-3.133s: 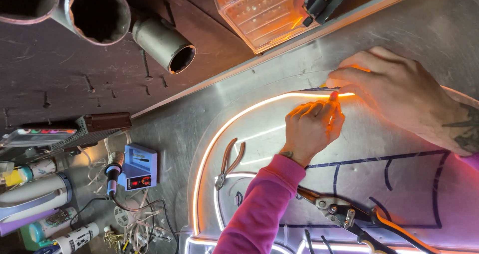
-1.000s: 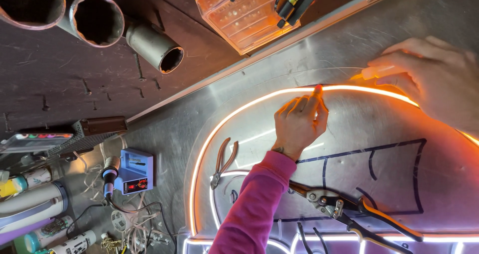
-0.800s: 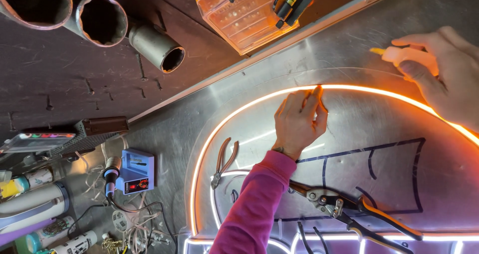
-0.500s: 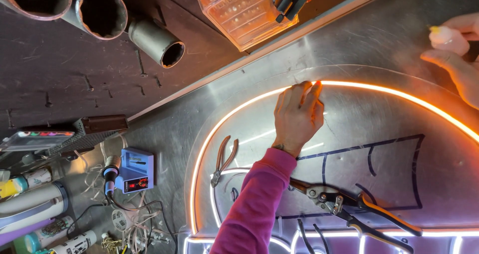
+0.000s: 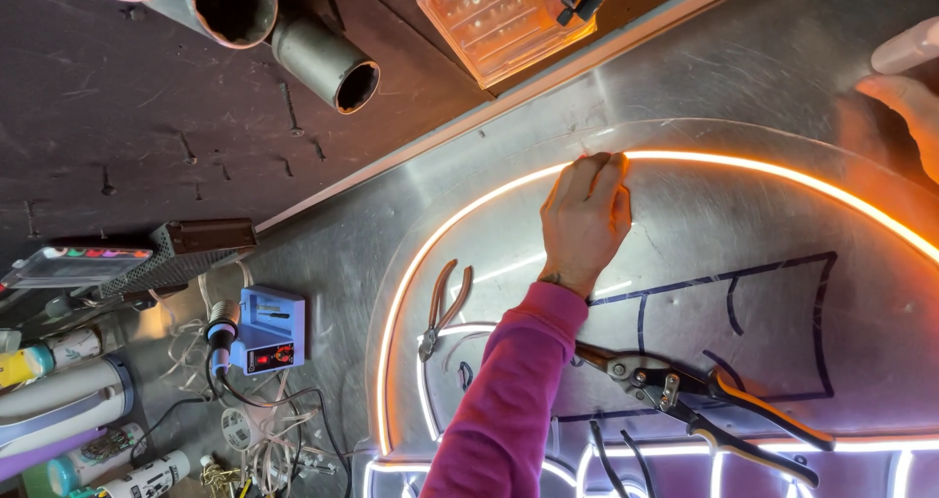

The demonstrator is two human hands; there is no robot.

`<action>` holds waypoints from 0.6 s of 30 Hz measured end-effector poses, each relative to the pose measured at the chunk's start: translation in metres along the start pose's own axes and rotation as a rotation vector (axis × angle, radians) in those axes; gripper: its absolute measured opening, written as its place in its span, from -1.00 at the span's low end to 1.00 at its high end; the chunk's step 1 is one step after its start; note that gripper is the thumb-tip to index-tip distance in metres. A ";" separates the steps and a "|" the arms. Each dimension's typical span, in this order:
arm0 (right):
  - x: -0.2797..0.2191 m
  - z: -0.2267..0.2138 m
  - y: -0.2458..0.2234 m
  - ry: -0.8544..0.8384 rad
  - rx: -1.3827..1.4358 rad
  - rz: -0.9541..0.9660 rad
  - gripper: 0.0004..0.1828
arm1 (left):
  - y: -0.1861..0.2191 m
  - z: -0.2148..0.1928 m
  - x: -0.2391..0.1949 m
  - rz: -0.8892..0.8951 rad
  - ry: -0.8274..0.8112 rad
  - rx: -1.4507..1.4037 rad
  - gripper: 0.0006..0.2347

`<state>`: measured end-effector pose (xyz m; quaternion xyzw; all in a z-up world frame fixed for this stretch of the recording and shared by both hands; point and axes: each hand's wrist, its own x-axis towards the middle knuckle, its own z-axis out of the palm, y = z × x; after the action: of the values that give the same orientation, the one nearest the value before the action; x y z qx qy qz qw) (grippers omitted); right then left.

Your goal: Assembling a custom LED neon sign by cutting strips, gluing them to a base, and preparing wiring.

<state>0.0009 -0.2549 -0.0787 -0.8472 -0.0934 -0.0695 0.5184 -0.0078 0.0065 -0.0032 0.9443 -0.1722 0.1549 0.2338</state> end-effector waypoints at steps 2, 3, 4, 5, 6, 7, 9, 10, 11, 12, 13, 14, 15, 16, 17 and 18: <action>0.003 -0.008 -0.058 -0.134 0.086 0.087 -0.80 | -0.001 0.001 -0.001 -0.004 0.016 -0.012 -0.83; 0.000 -0.007 -0.073 -0.060 0.018 0.095 -0.79 | -0.001 0.002 -0.002 -0.010 0.025 0.018 -0.86; -0.003 -0.005 -0.088 0.013 -0.050 0.102 -0.76 | -0.002 0.004 -0.003 -0.015 0.035 0.047 -0.90; 0.003 -0.003 -0.105 0.014 -0.053 0.105 -0.76 | -0.002 0.003 -0.002 -0.015 0.034 0.044 -0.90; 0.009 0.000 -0.122 -0.096 -0.291 0.143 -0.91 | -0.002 0.003 -0.002 -0.022 0.029 0.066 -0.90; 0.015 0.003 -0.139 -0.199 -0.521 0.182 -0.92 | -0.002 0.003 -0.001 -0.027 0.026 0.089 -0.89; 0.008 0.020 -0.121 -0.125 -0.727 -0.065 -0.92 | -0.001 0.003 -0.001 -0.022 0.025 0.088 -0.89; 0.006 0.029 -0.112 -0.041 -0.922 -0.316 -0.78 | -0.001 0.002 -0.001 -0.020 0.024 0.090 -0.89; 0.007 0.037 -0.109 -0.039 -0.922 -0.316 -0.78 | -0.001 0.002 -0.001 -0.019 0.025 0.091 -0.89; 0.009 0.046 -0.106 -0.020 -0.852 -0.300 -0.84 | -0.001 0.003 -0.001 -0.015 0.024 0.099 -0.89; 0.010 0.054 -0.103 -0.003 -0.781 -0.284 -0.89 | -0.001 0.003 -0.002 -0.014 0.023 0.106 -0.89; 0.013 0.058 -0.102 -0.003 -0.780 -0.286 -0.89 | -0.001 0.002 -0.002 -0.014 0.023 0.108 -0.89; 0.015 0.062 -0.100 -0.026 -0.748 -0.299 -0.88 | -0.001 0.002 -0.002 -0.016 0.022 0.109 -0.89; 0.017 0.066 -0.098 -0.049 -0.715 -0.311 -0.87 | -0.001 0.002 -0.003 -0.018 0.021 0.110 -0.89; 0.019 0.068 -0.098 -0.051 -0.716 -0.312 -0.87 | -0.001 0.002 -0.003 -0.021 0.022 0.110 -0.89; 0.020 0.069 -0.098 -0.058 -0.764 -0.337 -0.85 | -0.001 0.002 -0.003 -0.020 0.024 0.103 -0.87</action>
<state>-0.0003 -0.1479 -0.0206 -0.9530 -0.2128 -0.1594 0.1453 -0.0099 0.0071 -0.0069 0.9548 -0.1517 0.1724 0.1885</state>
